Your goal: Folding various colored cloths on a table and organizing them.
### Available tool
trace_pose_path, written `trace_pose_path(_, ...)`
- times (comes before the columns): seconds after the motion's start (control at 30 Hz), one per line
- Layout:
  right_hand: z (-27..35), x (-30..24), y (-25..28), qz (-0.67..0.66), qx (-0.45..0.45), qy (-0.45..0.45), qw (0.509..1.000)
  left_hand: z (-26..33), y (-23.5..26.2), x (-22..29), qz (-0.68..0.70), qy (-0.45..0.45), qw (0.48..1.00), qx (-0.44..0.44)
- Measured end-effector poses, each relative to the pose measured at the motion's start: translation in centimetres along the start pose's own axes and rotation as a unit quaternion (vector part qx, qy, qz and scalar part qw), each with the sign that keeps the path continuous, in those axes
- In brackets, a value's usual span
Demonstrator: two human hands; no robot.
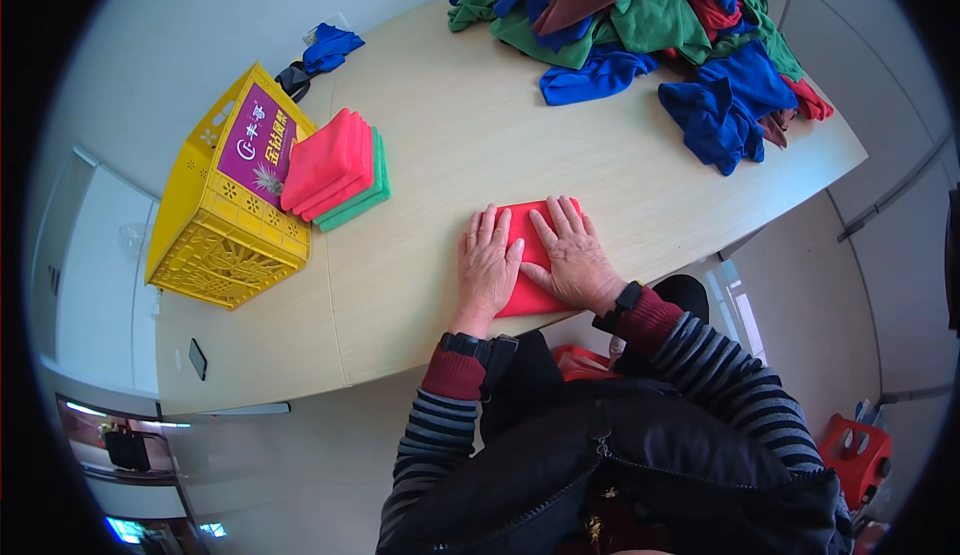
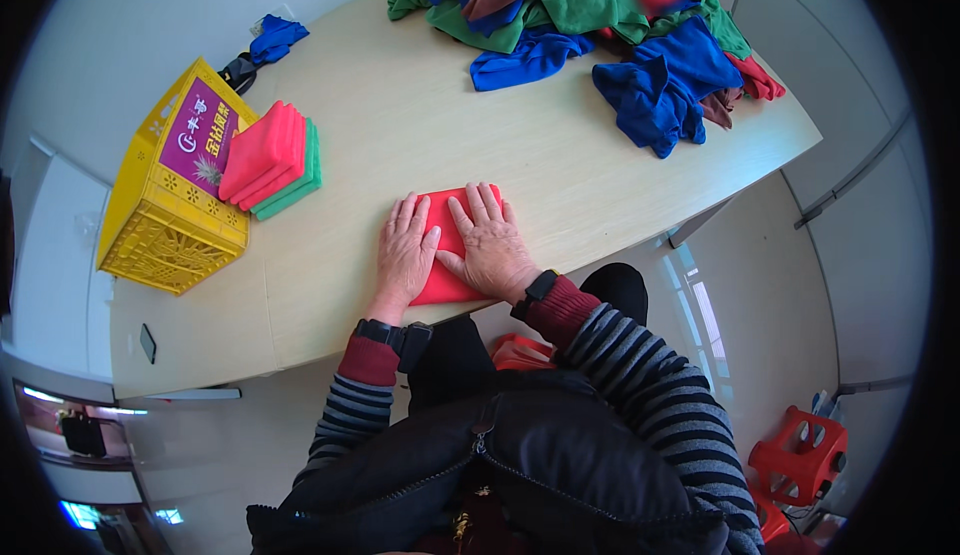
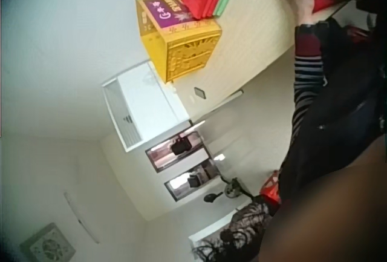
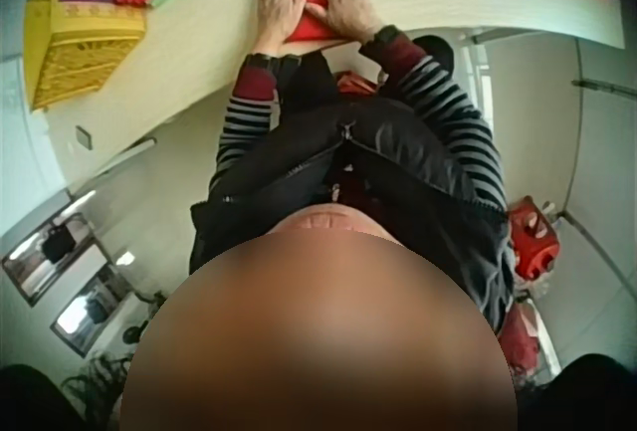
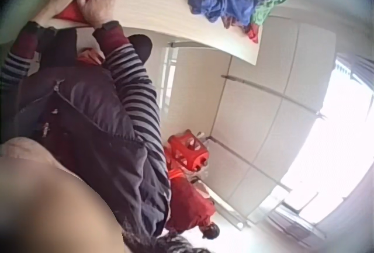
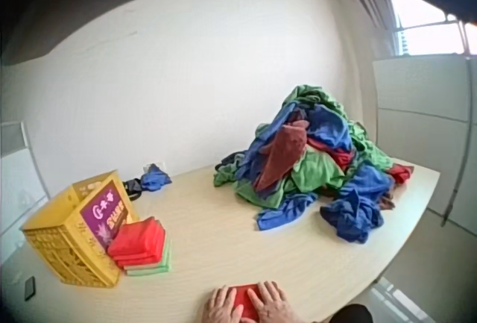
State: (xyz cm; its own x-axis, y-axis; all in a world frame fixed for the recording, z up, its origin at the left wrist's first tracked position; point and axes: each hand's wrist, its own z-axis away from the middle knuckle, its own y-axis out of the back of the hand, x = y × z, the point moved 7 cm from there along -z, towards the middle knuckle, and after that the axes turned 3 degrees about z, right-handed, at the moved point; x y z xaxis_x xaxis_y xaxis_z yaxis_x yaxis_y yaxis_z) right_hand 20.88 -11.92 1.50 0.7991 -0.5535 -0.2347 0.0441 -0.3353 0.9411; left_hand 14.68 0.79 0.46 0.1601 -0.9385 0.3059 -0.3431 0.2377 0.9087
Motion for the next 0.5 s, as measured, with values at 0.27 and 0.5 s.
trace_pose_path(0.27, 0.09, 0.00, -0.06, -0.017, -0.006, -0.007, 1.000, 0.11, -0.16, -0.05, 0.019, -0.006, 1.000, 0.007)
trace_pose_path(0.5, 0.23, 0.19, 0.00, -0.025, -0.003, -0.008, 1.000, 0.06, -0.20, 0.05, 0.033, -0.003, 0.999, 0.008)
